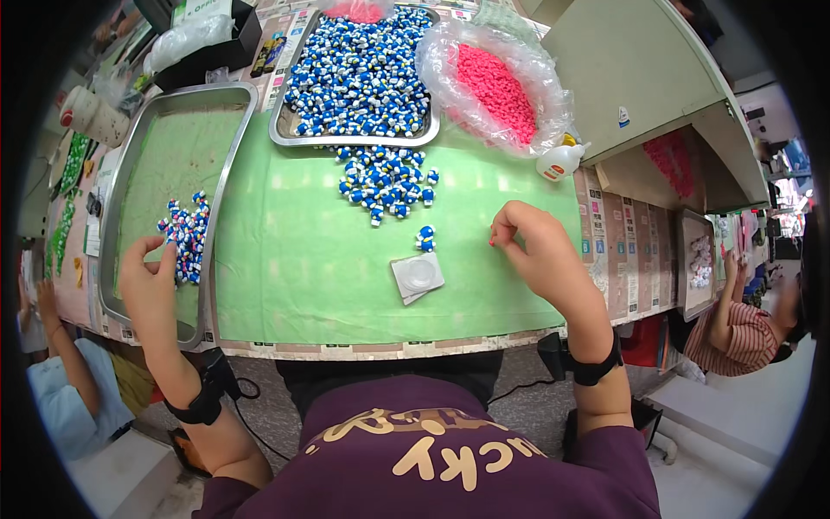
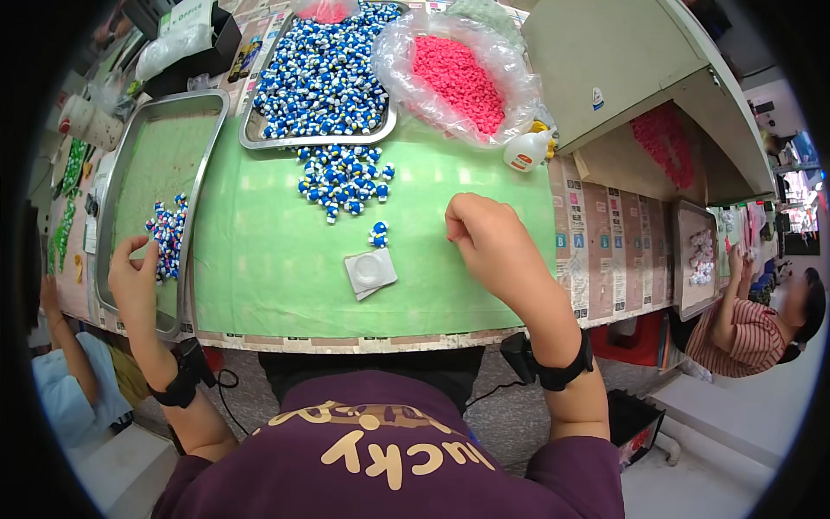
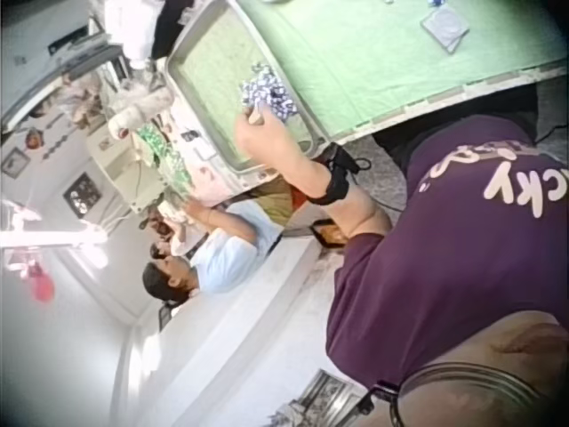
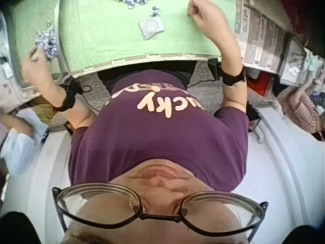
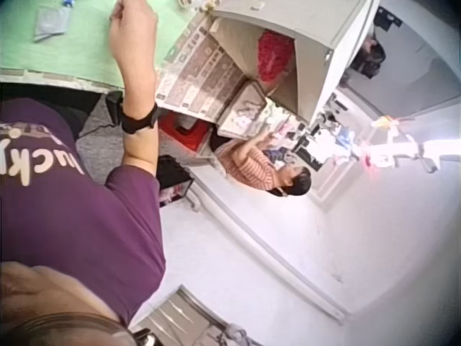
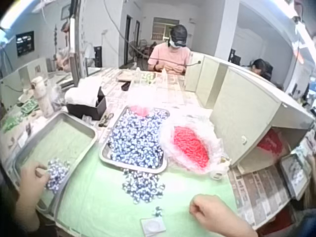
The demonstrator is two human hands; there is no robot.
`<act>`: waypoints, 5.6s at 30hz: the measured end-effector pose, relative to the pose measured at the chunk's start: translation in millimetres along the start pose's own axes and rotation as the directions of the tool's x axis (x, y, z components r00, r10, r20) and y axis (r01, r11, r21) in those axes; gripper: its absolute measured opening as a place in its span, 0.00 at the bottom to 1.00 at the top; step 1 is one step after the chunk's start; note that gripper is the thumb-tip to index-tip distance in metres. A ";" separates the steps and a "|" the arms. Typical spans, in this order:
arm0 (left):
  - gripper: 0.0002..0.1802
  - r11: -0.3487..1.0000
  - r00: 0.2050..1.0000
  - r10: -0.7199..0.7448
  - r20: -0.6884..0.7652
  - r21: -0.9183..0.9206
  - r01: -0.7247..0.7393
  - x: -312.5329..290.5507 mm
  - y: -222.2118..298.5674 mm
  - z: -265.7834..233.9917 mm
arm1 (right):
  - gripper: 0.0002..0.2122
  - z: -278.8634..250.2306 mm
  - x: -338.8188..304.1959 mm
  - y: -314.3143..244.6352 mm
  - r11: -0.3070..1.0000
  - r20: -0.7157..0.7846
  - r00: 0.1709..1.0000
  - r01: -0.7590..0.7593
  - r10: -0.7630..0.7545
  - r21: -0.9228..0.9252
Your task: The person assembles small blue and white candy figures by attaching pink pieces to them using a small applicator. They pick up the blue figures and pink pieces from trays and a plastic bag, apply adhesive, and place the assembled figures on the table.
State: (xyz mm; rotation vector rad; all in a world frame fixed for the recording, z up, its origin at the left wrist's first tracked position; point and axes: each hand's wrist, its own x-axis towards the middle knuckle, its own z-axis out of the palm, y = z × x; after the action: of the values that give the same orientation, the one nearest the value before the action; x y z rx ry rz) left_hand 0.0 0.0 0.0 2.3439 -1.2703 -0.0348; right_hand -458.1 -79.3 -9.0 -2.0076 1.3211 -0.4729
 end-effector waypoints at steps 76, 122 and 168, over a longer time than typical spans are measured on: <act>0.11 0.427 0.634 0.556 0.538 -0.839 0.337 -83.3 146.3 31.5 | 0.10 15.4 -2.0 -67.1 0.932 -0.016 0.933 0.359 -0.359 0.040; 0.12 0.227 0.828 0.557 -0.062 -0.948 -0.223 -89.4 144.5 30.2 | 0.13 19.5 5.9 -86.7 0.767 -0.178 0.970 0.241 -0.167 0.595; 0.08 0.492 0.576 0.564 0.591 -0.802 0.340 -75.9 169.5 28.9 | 0.11 21.9 -14.0 -76.2 0.817 -0.357 0.839 0.513 -0.412 0.264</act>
State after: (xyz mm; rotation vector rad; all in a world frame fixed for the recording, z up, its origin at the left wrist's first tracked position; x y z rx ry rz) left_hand -183.4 -28.8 29.7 1.1929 -1.2860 -1.5506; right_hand -400.1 -39.8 30.4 -1.9918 0.7949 -1.1842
